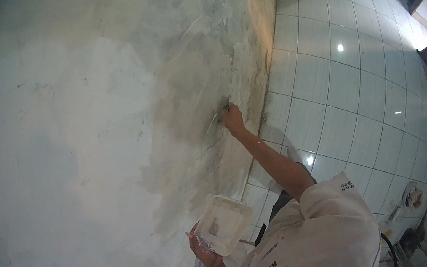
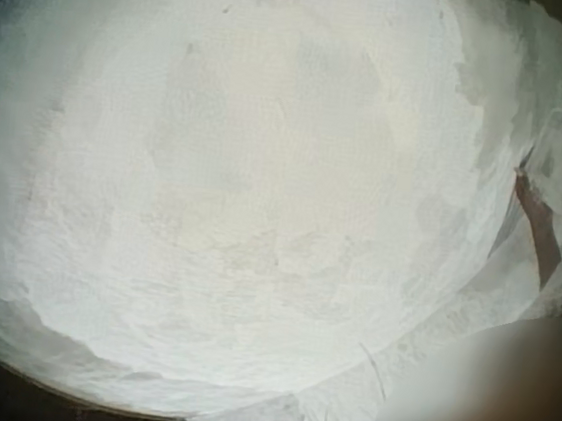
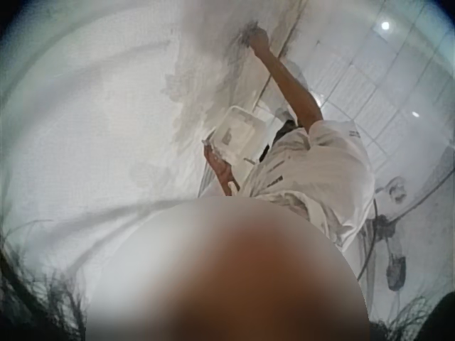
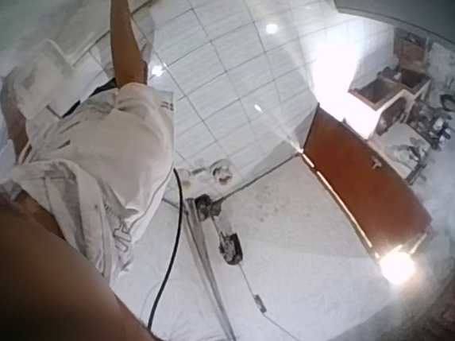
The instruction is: The person applies a white compound to a damaged section of a wall using a putty knife and then mixes more of the compound in a plastic container with a small amount of liquid.
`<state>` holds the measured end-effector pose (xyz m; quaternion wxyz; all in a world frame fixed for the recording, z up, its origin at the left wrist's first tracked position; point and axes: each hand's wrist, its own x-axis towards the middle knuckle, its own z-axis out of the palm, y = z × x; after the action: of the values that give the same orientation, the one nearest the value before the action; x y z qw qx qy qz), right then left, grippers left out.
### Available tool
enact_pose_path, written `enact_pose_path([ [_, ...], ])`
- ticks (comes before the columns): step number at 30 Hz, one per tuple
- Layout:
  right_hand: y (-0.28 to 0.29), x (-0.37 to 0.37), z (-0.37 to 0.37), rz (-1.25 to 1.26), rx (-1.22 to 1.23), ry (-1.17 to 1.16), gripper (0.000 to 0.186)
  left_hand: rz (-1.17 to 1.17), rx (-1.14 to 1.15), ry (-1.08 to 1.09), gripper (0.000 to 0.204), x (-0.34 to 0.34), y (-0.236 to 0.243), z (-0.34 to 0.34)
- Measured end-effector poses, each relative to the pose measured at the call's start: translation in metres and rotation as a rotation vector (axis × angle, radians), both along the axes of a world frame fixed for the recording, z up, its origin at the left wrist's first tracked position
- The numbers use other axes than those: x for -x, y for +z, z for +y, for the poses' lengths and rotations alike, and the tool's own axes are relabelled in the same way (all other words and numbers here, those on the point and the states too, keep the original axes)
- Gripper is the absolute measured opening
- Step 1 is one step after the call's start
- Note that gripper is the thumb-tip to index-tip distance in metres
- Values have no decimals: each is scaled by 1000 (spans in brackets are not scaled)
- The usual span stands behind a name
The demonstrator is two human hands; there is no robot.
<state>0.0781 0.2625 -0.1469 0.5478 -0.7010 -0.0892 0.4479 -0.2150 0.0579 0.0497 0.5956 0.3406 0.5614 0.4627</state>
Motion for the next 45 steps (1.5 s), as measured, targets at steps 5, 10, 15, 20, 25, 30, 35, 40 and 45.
enact_pose_path([
  [5, 30, 10, -1, -132, -3, 49, 48, 68, 4, -3, 52, 4, 0, 0],
  [10, 27, 26, 6, -436, -116, -93, 56, 60, 36, -4, 57, -22, 16, 2],
  [15, 45, 23, 2, -165, -61, 28, 64, 121, 14, -32, 58, -18, 12, 3],
  [20, 50, 23, -9, -159, -85, 35, 64, 68, 52, -53, 55, -12, 7, 4],
  [25, 21, 21, -30, -188, -232, -173, 42, 132, 91, -98, 57, -35, 19, 2],
  [30, -12, -9, -69, 366, -370, -430, 16, 188, 84, -122, 58, -34, 23, 2],
  [35, -89, -19, -98, 251, -192, -537, 21, 298, 50, -190, 61, -52, 22, 6],
  [40, -90, 3, -89, 325, -341, -624, 31, 312, 42, -237, 60, -56, 24, 7],
  [45, -97, -19, -66, -142, -319, -506, 29, 310, 51, -189, 60, -57, 19, 3],
])
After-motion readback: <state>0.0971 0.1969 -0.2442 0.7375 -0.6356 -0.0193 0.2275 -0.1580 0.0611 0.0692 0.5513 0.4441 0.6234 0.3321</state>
